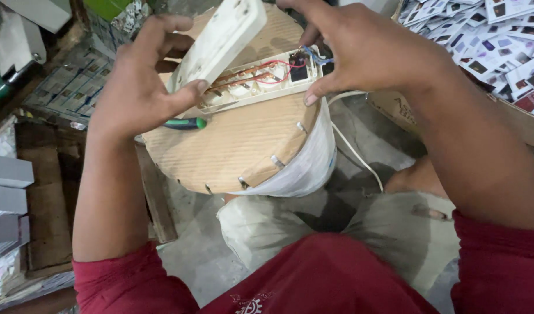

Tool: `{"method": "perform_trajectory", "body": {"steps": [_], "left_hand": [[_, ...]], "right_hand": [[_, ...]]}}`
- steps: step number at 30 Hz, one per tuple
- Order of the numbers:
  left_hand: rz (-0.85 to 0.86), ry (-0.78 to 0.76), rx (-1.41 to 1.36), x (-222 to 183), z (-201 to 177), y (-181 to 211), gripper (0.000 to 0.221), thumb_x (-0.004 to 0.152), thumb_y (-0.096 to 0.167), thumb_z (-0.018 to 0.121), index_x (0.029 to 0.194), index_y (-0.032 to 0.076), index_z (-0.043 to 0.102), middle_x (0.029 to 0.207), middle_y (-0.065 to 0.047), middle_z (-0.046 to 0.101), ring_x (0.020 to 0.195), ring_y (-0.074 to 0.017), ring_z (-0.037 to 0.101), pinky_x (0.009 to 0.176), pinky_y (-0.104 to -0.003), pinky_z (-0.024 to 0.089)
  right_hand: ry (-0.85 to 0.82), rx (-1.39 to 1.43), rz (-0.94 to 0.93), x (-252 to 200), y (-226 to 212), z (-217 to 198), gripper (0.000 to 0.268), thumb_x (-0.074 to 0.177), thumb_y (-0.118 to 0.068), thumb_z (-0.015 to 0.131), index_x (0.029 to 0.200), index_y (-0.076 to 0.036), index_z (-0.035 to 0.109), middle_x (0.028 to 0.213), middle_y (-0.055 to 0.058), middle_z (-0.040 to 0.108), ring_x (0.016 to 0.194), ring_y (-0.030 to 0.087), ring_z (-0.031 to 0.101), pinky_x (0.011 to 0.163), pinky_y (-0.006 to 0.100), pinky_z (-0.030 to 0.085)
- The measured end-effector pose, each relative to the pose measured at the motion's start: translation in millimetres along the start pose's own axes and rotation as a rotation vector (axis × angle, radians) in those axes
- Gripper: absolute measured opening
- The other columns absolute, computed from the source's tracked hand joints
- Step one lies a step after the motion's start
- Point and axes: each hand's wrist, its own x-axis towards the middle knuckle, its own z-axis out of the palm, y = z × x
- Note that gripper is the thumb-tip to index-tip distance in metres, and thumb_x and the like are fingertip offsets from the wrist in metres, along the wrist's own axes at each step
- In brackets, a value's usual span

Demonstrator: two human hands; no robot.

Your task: The person repairs a white multi-socket power strip while seated at a round cardboard-covered stool. They open the casing, manipulate the internal wiring and switch components, use a screwdriver and pliers to adjust and secure the parts, then reassemble and press the casing closed.

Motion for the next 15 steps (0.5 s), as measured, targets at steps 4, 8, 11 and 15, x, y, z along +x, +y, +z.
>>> {"method": "perform_trajectory", "body": {"steps": [4, 8, 11, 15], "left_hand": [[-0.030, 0.022, -0.025, -0.4, -1.9, 7.8, 0.066, 0.093, 0.014, 0.083, 0.145, -0.001, 0.046, 0.126, -0.023, 0.071, 0.125, -0.0281, 0.073, 0.115, -0.041, 0.058], [-0.047, 0.031, -0.043, 2.4, -1.0, 13.9, 0.068, 0.090, 0.012, 0.081, 0.145, -0.002, 0.045, 0.131, -0.024, 0.069, 0.129, -0.0294, 0.070, 0.114, -0.042, 0.055], [-0.059, 0.031, -0.062, 4.3, 7.3, 11.0, 0.068, 0.092, 0.013, 0.082, 0.145, -0.003, 0.043, 0.130, -0.024, 0.069, 0.130, -0.0296, 0.070, 0.118, -0.042, 0.054], [-0.093, 0.025, 0.103, 11.3, 23.8, 14.7, 0.072, 0.086, 0.014, 0.081, 0.146, -0.003, 0.044, 0.129, -0.025, 0.069, 0.125, -0.0346, 0.071, 0.112, -0.043, 0.050]], "right_hand": [[-0.018, -0.034, 0.043, 0.0, 4.9, 3.0, 0.119, 0.061, -0.023, 0.098, 0.158, -0.004, 0.031, 0.116, 0.022, 0.071, 0.106, 0.038, 0.071, 0.087, 0.046, 0.055], [-0.014, -0.024, 0.090, 1.0, 4.3, 4.2, 0.120, 0.059, -0.021, 0.098, 0.158, -0.007, 0.030, 0.114, 0.022, 0.071, 0.104, 0.039, 0.071, 0.085, 0.046, 0.056], [-0.019, -0.008, 0.112, 1.3, 4.7, 3.5, 0.121, 0.059, -0.019, 0.097, 0.158, -0.010, 0.029, 0.113, 0.022, 0.072, 0.103, 0.039, 0.071, 0.084, 0.047, 0.056], [-0.032, -0.005, 0.125, 2.6, 4.0, 3.9, 0.123, 0.060, -0.020, 0.097, 0.159, -0.013, 0.025, 0.112, 0.022, 0.072, 0.101, 0.038, 0.072, 0.081, 0.047, 0.058]]}}
